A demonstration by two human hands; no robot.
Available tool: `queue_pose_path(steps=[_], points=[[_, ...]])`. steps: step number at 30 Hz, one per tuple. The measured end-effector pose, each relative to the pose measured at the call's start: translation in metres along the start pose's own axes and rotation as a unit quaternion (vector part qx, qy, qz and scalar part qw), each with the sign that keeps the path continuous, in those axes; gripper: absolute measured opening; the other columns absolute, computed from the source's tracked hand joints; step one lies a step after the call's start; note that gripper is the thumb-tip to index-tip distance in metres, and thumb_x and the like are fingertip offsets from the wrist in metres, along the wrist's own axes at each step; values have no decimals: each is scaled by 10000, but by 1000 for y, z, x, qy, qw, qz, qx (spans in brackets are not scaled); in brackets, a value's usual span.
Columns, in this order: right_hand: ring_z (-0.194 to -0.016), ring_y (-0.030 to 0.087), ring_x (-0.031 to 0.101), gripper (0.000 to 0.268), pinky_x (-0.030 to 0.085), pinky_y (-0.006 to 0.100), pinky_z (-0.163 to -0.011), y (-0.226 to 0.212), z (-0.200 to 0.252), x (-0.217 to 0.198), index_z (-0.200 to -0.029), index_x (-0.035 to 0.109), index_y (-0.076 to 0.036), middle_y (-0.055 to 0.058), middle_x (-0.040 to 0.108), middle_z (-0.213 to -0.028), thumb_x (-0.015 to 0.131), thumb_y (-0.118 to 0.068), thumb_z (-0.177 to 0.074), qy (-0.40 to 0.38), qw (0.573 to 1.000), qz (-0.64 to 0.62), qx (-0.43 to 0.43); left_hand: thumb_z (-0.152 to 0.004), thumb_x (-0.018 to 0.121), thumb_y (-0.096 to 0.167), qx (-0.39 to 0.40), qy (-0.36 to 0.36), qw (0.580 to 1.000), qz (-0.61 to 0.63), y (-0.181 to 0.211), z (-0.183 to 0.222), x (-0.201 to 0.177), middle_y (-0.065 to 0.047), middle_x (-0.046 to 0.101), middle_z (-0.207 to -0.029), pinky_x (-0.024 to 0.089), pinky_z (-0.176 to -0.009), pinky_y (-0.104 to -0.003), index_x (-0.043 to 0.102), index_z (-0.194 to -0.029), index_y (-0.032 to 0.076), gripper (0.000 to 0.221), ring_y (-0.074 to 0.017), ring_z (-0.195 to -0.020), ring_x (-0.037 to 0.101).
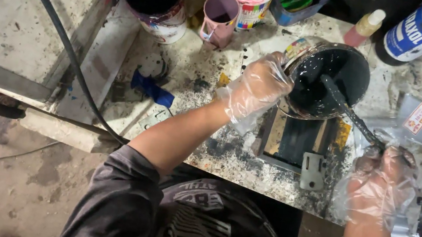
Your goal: Mixing ink in a plastic cup and then applying it to a small rectangular screen printing frame using a scraper tool to ensure an even coat.
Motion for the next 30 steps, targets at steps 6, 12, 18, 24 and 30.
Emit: queue_pose_path(steps=[6,12,18,24,30], points=[[-607,87,692,189,592,206,-526,7,18,47,-900,699,-159,-28,710,-788,816,-295,-962,-189,979,-63,50,-1031,614,60,2,-76,981,176,20,3,42,-215,683,-1032,625,-775,-357,583,-1331,50,302,-287,-887,710],[-786,134,750,133,621,230,-658,-36,70,92,-1043,748,-80,56,768,-940,738,-212,-1028,-373,920,-108,57,-901,745,87,121,22,990,-66,0,7,12,-99,672,-933,635,-712,-305,539,-1346,34,493,-200,-777,704],[-828,173,726,243,629,237,-680,-38,77,63,-1296,672,6,120,748,-1025,605,-135,-1110,-485,867,-114,23,-912,639,31,-30,190,963,-190,30,-1,55,-83,692,-853,649,-638,-272,617,-1207,40,296,-177,-711,724],[-918,205,695,424,595,270,-794,16,80,47,-1372,523,19,144,689,-1074,714,-165,-1041,-400,877,-201,176,-791,714,22,-257,388,695,-548,95,18,75,3,676,-717,622,-496,-221,585,-1317,84,546,-131,-628,718],[-815,-1,638,197,553,132,-689,7,22,-9,-1174,654,-226,-94,712,-991,650,-370,-1041,-97,928,312,-177,-801,708,-18,-149,361,794,-466,66,17,30,-11,621,-745,609,-529,-209,562,-1259,75,489,-125,-597,664]])
Point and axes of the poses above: each hand's wrist, its own z-axis away from the middle knuckle, its own x-axis out of the palm, y = z × x, the point moved 10 cm from there along -z, towards the middle knuckle
